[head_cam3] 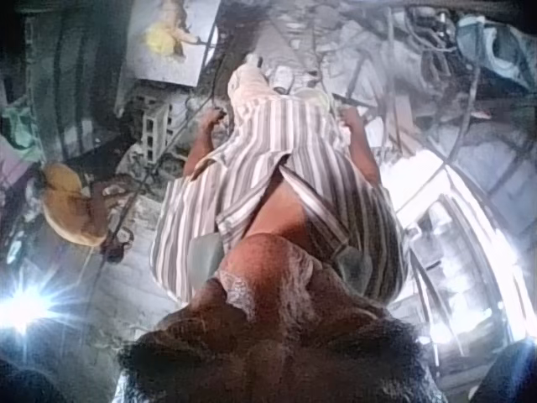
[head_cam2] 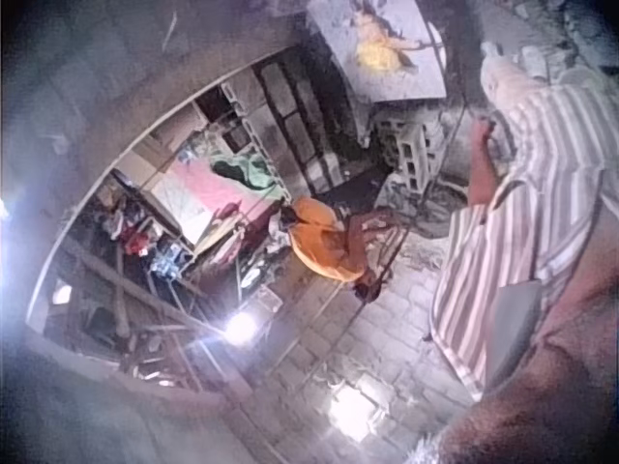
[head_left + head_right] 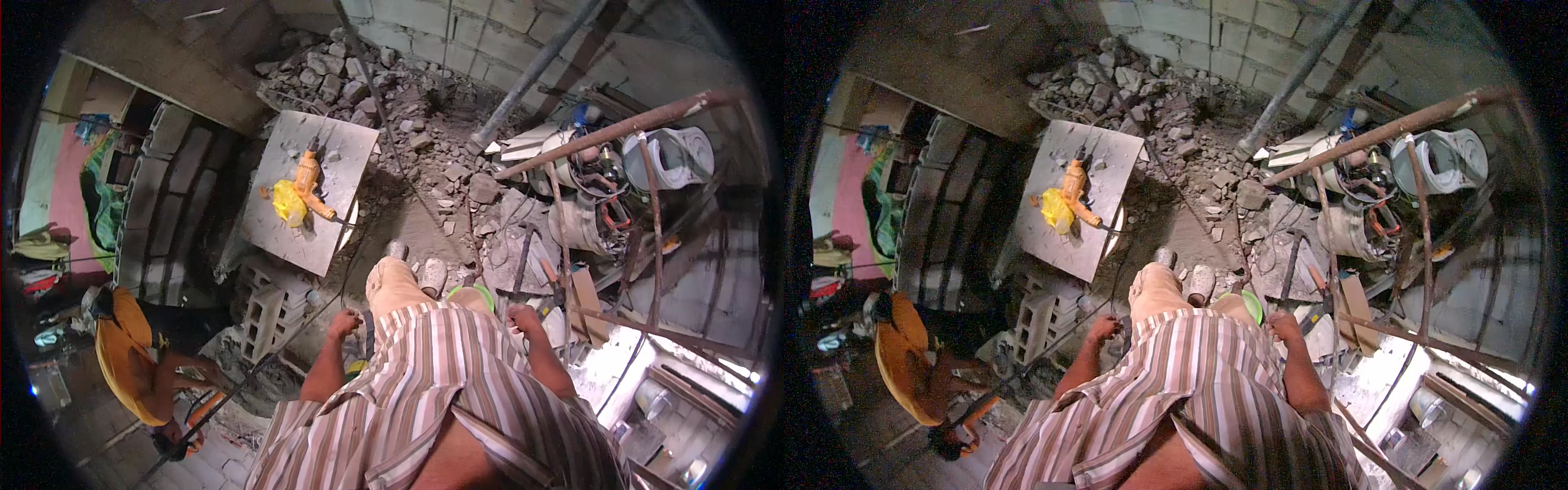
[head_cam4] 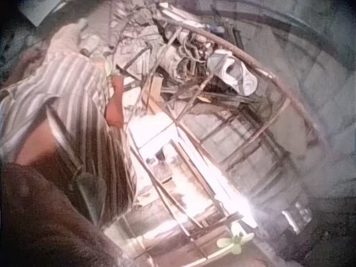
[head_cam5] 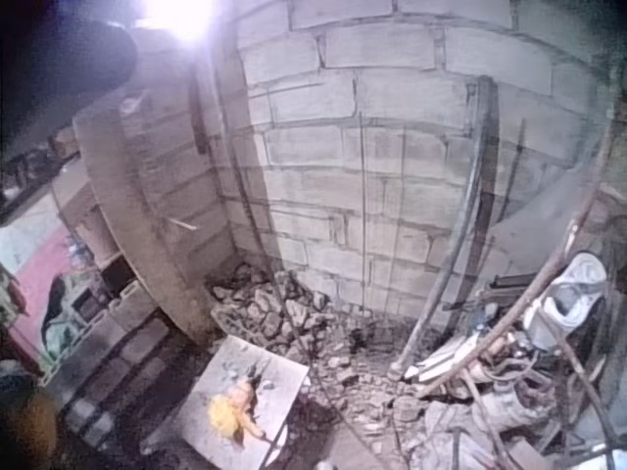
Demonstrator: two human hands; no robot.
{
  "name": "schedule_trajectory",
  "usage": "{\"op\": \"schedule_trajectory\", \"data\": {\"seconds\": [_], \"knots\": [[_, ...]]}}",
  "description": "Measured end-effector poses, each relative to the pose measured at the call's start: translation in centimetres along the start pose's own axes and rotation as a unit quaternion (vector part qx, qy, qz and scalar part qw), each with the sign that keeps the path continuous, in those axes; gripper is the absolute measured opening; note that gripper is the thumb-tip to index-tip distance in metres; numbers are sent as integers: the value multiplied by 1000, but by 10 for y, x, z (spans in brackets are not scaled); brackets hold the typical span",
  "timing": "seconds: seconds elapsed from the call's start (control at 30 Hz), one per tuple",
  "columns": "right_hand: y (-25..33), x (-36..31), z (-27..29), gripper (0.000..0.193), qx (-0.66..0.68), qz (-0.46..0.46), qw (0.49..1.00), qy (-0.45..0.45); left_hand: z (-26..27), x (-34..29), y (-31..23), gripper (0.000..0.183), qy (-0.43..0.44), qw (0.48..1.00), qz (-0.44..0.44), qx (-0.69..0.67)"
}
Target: The recorder prepares a construction area by clearing debris, using a trowel on dirt/dust, and moving a metal pipe.
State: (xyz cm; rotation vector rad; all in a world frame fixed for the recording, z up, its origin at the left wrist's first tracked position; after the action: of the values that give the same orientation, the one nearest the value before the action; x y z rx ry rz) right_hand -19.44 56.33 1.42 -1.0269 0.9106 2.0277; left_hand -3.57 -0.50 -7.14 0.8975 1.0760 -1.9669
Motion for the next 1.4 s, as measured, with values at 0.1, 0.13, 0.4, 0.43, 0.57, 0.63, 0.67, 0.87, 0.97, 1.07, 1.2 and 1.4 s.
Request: {"op": "schedule_trajectory", "data": {"seconds": [0.1,0.13,0.4,0.43,0.57,0.63,0.67,0.87,0.97,1.07,1.2,1.4], "knots": [[1,-8,1,26,15,13,1000,-13,1,-4,-5,26,23,981,77,-178],[-2,-8,1,22,33,6,999,-9,3,-4,-13,25,5,987,55,-150],[-9,-12,6,18,68,6,997,-21,16,-14,-56,19,-32,985,88,-147],[-7,-11,5,18,75,2,997,-21,16,-4,-46,20,-29,989,82,-121],[-7,-13,4,18,106,-20,994,-20,19,1,-41,20,-2,985,61,-163],[-10,-7,-2,19,128,-24,991,0,18,5,-60,20,75,988,-88,-99],[-19,-3,-2,19,119,-43,992,-1,21,-3,-74,22,59,988,-22,-140],[-33,-5,-10,17,147,-61,987,0,71,-31,-226,28,-38,981,-105,-156],[-59,10,-22,16,228,-69,970,46,122,-156,-423,27,-54,924,-291,-242],[-102,43,-43,17,325,-59,937,117,176,-297,-536,27,-38,787,-558,-261],[-105,33,-47,19,372,-152,907,129,250,-405,-511,15,-775,364,69,512],[-93,28,-44,22,292,-160,939,91,166,-500,-592,32,-153,-426,773,444]]}}
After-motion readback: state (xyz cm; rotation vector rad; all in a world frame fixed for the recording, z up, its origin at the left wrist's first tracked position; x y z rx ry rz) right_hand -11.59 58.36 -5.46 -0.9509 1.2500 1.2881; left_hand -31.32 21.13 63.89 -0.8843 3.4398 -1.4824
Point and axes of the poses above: each hand's wrist, its own x-axis towards the middle knuckle, its own z-axis out of the back of the hand, y = z × x, the point moved 8 cm from there along x, towards the middle knuckle, and after that the axes turned 12 degrees about -y, right-handed, at the moved point
